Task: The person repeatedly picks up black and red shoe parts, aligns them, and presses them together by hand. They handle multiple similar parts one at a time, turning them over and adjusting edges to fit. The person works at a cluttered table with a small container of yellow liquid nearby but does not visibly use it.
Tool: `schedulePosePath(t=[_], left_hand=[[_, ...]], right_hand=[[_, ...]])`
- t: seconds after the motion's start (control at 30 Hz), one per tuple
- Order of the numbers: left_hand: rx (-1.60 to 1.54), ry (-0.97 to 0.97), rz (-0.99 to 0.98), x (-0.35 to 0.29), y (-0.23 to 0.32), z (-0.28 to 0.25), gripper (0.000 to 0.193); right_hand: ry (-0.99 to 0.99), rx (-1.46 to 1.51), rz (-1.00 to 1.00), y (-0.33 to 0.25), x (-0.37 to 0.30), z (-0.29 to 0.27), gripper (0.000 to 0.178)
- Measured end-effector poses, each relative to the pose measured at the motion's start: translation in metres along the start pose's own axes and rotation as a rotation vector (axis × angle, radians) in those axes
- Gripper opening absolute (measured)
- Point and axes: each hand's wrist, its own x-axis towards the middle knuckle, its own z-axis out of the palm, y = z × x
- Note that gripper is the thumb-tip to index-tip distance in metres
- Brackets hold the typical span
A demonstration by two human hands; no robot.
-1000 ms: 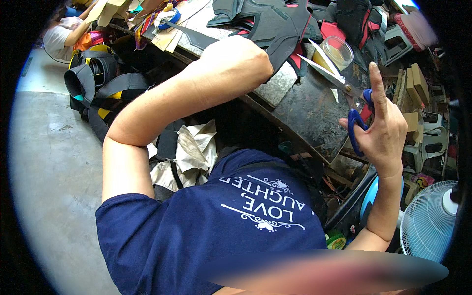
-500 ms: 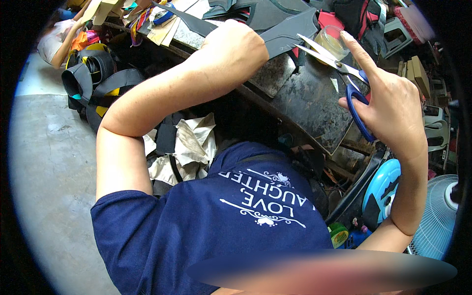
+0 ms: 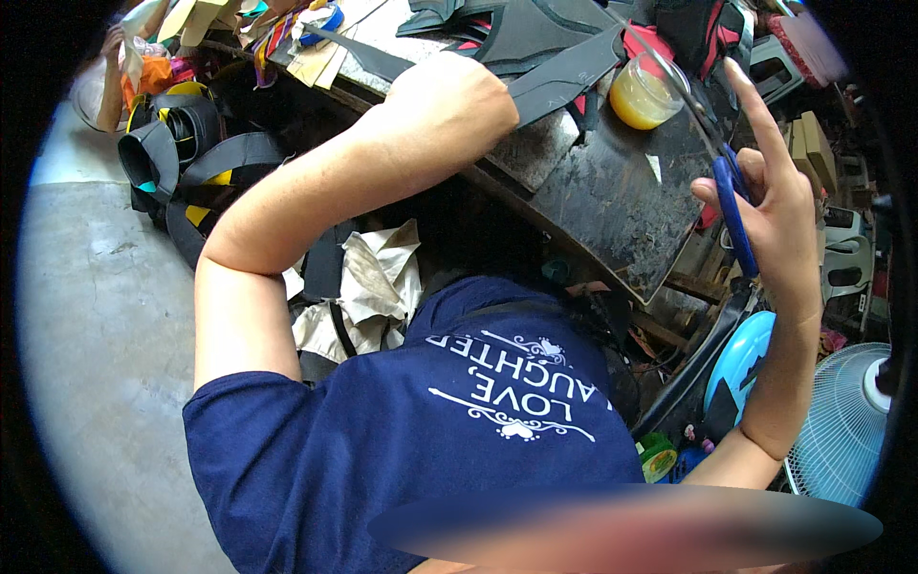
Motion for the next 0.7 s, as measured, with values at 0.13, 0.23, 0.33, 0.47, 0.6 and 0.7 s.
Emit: schedulePosePath(t=[0.13,0.23,0.33,0.47,0.6,0.7], left_hand=[[-0.254,0.012,-0.023,-0.004,-0.006,-0.003,0.035],[-0.705,0.104,-0.074,-0.011,-0.001,-0.004,0.073],[-0.899,0.305,0.036,-0.008,0.010,0.000,0.086],[-1.045,0.424,0.060,-0.004,0.020,0.007,0.093],[-1.094,0.303,0.044,-0.006,0.022,0.011,0.092],[-1.126,0.301,0.064,-0.005,0.024,0.015,0.091]], right_hand=[[0.112,0.438,0.133,-0.001,-0.015,0.021,0.103],[0.111,0.477,0.087,0.001,-0.024,0.043,0.111],[0.106,0.367,0.064,0.003,-0.030,0.061,0.111],[0.088,0.281,0.147,0.003,-0.035,0.068,0.108],[0.122,0.235,0.158,0.001,-0.039,0.064,0.106],[0.156,0.119,0.094,0.005,-0.038,0.065,0.103]])
